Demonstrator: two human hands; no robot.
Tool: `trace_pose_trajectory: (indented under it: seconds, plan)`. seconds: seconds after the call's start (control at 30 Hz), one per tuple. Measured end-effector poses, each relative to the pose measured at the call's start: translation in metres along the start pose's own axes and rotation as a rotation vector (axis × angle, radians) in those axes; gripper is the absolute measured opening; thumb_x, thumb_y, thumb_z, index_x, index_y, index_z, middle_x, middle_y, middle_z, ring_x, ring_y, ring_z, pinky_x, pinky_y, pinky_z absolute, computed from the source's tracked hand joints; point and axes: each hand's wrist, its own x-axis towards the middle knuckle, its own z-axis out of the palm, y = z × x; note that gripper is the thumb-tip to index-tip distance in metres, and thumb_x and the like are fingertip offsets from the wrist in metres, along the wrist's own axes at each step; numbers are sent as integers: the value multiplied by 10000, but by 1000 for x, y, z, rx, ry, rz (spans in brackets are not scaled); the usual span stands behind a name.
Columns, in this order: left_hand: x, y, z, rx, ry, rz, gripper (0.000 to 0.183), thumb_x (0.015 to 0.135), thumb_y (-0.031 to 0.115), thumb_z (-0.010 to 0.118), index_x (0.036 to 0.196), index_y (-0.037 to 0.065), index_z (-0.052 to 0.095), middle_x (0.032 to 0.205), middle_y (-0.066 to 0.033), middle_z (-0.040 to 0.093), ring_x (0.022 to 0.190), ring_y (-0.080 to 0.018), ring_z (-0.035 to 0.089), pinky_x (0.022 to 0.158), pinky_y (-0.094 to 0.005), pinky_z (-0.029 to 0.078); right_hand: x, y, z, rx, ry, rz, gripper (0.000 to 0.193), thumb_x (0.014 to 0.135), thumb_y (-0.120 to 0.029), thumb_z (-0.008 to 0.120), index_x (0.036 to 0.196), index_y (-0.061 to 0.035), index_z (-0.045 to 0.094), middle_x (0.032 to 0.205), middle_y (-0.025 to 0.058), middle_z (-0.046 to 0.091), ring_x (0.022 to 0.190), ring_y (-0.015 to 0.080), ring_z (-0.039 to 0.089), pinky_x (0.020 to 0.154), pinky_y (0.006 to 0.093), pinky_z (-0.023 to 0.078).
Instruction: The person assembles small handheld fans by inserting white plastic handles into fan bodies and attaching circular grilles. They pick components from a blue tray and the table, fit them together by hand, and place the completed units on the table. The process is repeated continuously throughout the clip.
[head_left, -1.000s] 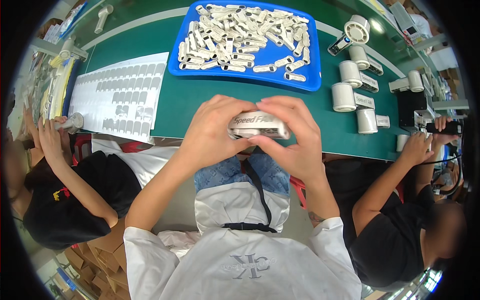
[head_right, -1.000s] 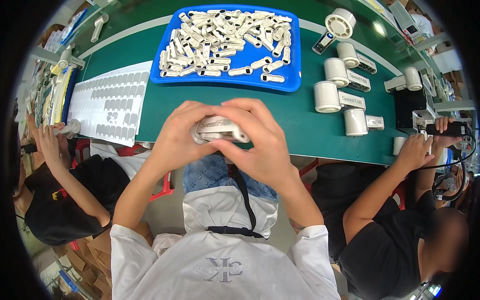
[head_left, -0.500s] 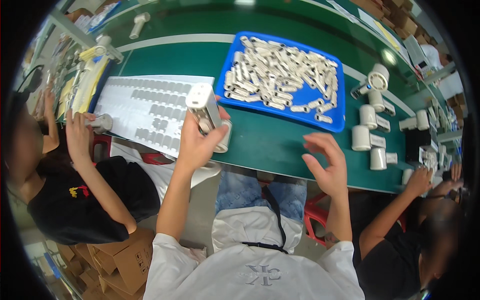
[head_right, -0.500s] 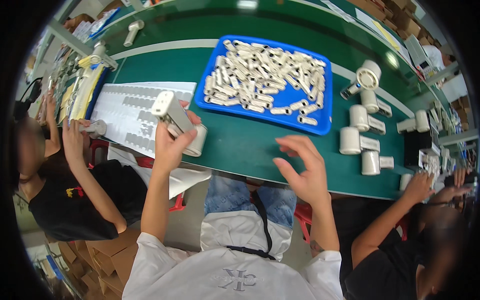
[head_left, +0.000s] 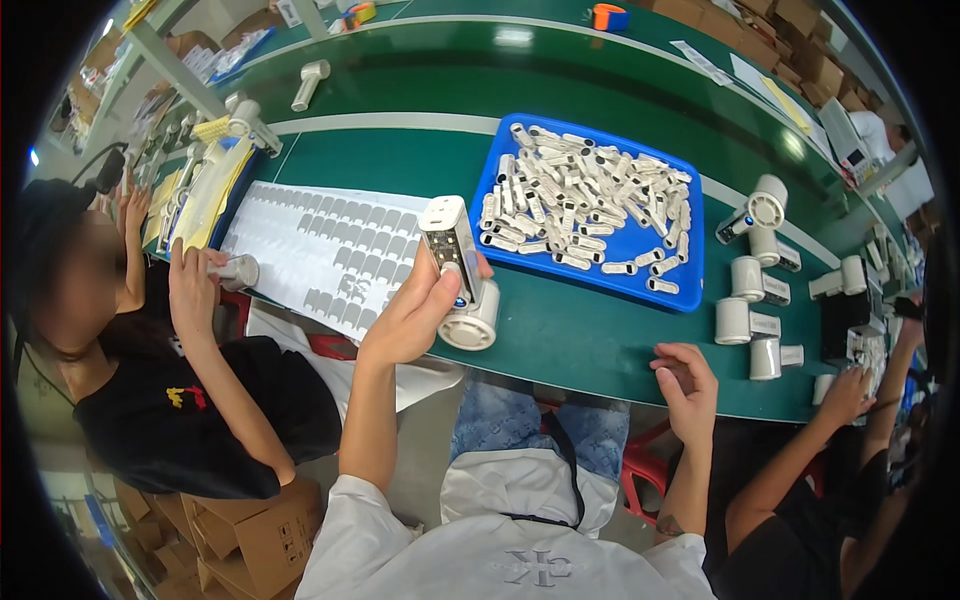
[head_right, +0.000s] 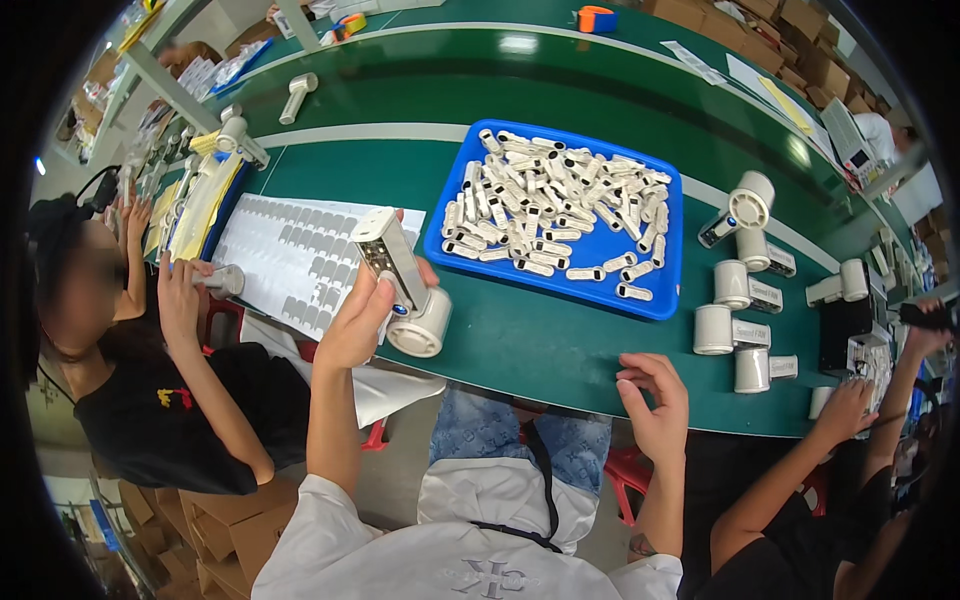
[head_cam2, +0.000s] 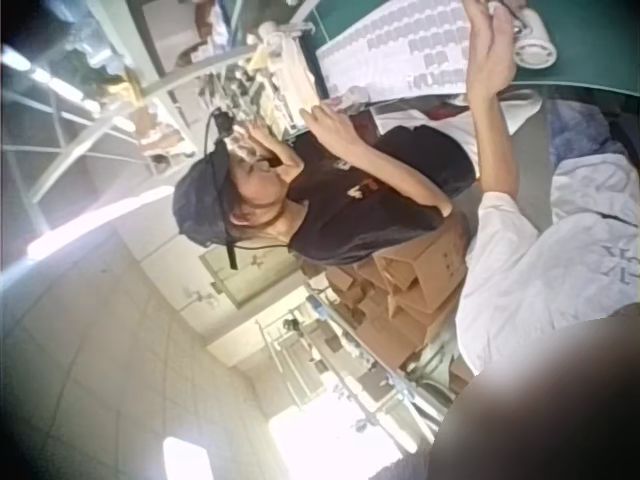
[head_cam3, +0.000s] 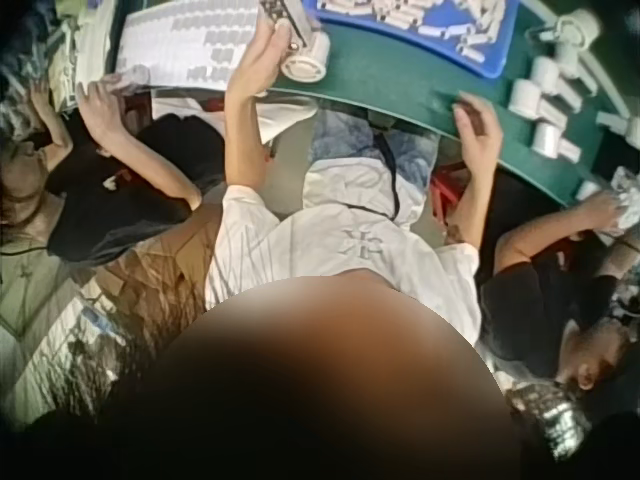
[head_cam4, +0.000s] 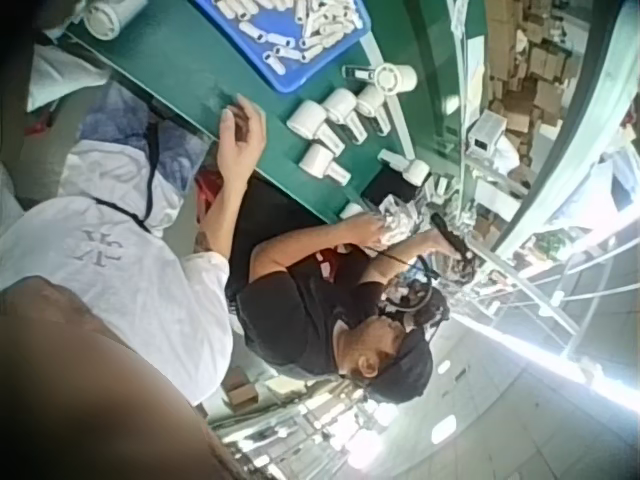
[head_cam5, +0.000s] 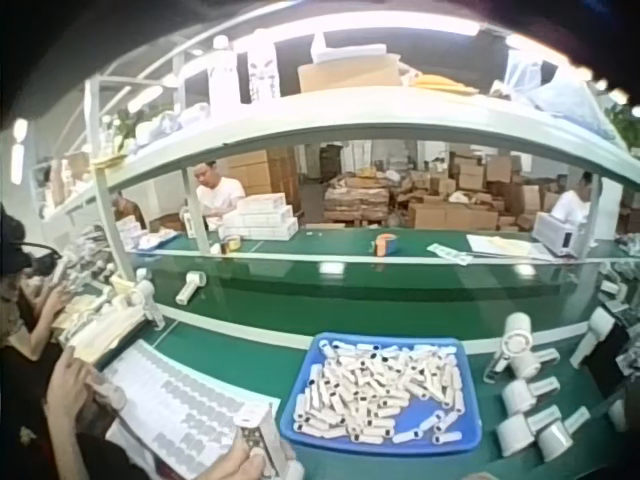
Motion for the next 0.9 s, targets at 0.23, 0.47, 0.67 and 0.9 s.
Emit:
trace_pose_trajectory:
  seconds: [0.23,0.47,0.67,0.9]
  plan:
    - [-1,0,7,60,44,-83,660,1050,316,415,1567,29,122,1109,-65,565,1019,-147,518,939,-293,404,-9,17,-8,72,41,33,256,884,45,613,1139,40,636,1120,117,606,962,177,641,852,277,511]
    - [3,1,4,-26,93,-48,613,1014,215,454,1527,-3,200,1180,-99,537,1094,-167,508,981,-326,389,-13,24,-7,146,54,35,251,892,57,596,1141,48,630,1107,117,609,961,176,643,857,271,504]
    - [3,0,5,-4,114,-33,611,1007,174,472,1530,12,200,1207,-106,526,1115,-174,510,985,-325,395,-13,25,-8,188,64,49,254,892,58,597,1144,49,628,1113,118,610,964,169,641,864,269,504]
    - [29,0,-14,202,285,-15,493,1007,219,531,1417,28,334,1039,-62,555,925,-125,537,835,-283,446,-16,14,-17,115,111,16,244,882,57,607,1122,31,648,1081,115,628,954,167,646,840,271,518]
